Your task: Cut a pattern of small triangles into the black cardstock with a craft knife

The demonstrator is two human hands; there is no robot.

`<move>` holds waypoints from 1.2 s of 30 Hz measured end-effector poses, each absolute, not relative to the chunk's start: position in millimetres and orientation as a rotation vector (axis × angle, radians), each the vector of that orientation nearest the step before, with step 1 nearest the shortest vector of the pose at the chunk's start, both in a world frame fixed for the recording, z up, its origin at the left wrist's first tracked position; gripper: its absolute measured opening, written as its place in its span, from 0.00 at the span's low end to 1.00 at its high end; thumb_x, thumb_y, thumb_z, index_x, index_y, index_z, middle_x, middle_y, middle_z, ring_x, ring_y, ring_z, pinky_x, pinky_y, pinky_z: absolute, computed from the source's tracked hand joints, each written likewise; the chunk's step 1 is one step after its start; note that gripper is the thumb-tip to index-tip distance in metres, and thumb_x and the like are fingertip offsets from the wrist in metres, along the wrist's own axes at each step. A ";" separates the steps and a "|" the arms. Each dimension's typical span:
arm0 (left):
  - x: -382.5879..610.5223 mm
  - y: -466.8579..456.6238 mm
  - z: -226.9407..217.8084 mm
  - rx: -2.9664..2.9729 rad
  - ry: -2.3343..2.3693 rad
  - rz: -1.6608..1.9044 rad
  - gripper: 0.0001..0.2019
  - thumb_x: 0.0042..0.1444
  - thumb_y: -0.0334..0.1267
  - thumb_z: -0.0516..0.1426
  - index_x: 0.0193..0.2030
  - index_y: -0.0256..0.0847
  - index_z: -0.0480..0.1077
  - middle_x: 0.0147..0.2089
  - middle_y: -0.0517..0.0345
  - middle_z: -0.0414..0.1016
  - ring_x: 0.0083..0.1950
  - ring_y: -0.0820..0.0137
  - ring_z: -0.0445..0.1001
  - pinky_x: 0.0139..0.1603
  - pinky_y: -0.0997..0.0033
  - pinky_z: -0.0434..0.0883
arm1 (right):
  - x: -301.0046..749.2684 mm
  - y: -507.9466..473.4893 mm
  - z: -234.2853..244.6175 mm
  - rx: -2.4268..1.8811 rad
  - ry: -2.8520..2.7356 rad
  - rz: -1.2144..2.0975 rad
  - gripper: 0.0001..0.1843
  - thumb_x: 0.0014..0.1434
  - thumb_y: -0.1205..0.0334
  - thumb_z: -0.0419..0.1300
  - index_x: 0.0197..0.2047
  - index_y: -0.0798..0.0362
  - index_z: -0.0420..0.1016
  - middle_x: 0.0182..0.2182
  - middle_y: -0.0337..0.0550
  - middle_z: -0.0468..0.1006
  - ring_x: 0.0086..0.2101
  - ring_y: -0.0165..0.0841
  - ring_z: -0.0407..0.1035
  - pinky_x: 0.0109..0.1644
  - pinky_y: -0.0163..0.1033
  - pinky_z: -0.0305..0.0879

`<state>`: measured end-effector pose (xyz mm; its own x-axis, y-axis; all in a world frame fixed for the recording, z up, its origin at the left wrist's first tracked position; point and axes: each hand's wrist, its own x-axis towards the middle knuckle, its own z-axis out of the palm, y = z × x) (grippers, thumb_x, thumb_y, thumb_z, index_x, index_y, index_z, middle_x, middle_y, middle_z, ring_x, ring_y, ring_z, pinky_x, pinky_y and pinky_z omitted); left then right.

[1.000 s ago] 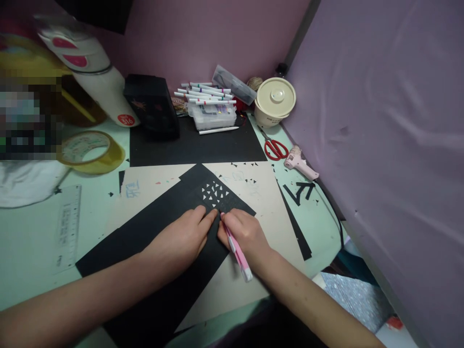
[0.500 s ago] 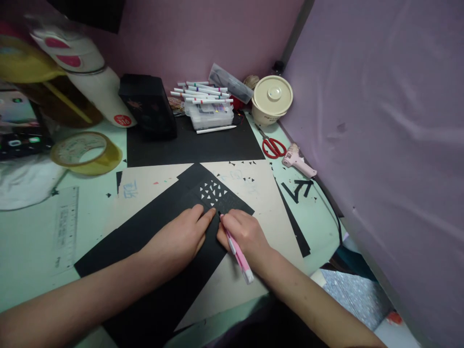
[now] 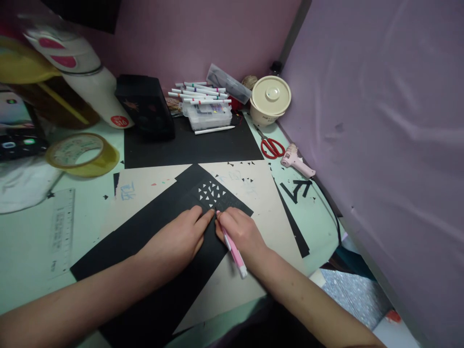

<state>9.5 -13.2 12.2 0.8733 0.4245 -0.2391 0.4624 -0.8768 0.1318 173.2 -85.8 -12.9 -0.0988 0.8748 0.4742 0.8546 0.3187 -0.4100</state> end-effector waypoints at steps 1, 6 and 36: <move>9.3 -13.3 12.0 2.862 0.678 -0.301 0.25 0.62 0.25 0.48 0.67 0.26 0.58 0.49 0.43 0.70 0.44 0.62 0.71 0.44 0.63 0.73 | 173.0 -85.4 -12.3 -1.525 -1.935 0.044 0.09 0.65 0.73 0.53 0.36 0.50 0.67 0.26 0.40 0.72 0.27 0.32 0.67 0.32 0.36 0.67; 8.2 -13.7 9.2 2.875 0.723 -0.219 0.23 0.63 0.27 0.48 0.65 0.28 0.60 0.47 0.45 0.71 0.43 0.64 0.71 0.42 0.67 0.73 | 173.1 -85.2 -10.9 -1.528 -1.939 0.053 0.09 0.65 0.72 0.53 0.35 0.50 0.67 0.26 0.40 0.72 0.27 0.32 0.67 0.32 0.36 0.66; 11.4 -12.0 16.2 2.734 0.784 -0.353 0.24 0.67 0.30 0.48 0.70 0.30 0.57 0.51 0.45 0.68 0.47 0.61 0.71 0.46 0.64 0.73 | 175.0 -90.8 -15.2 -1.471 -1.846 0.125 0.13 0.62 0.74 0.56 0.29 0.50 0.62 0.22 0.35 0.64 0.24 0.29 0.60 0.29 0.36 0.60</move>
<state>11.4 -12.0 16.2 0.8234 0.4783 -0.3053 0.5455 -0.8155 0.1936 175.0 -90.8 -15.2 -0.0495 0.8695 0.4914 0.7952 0.3320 -0.5074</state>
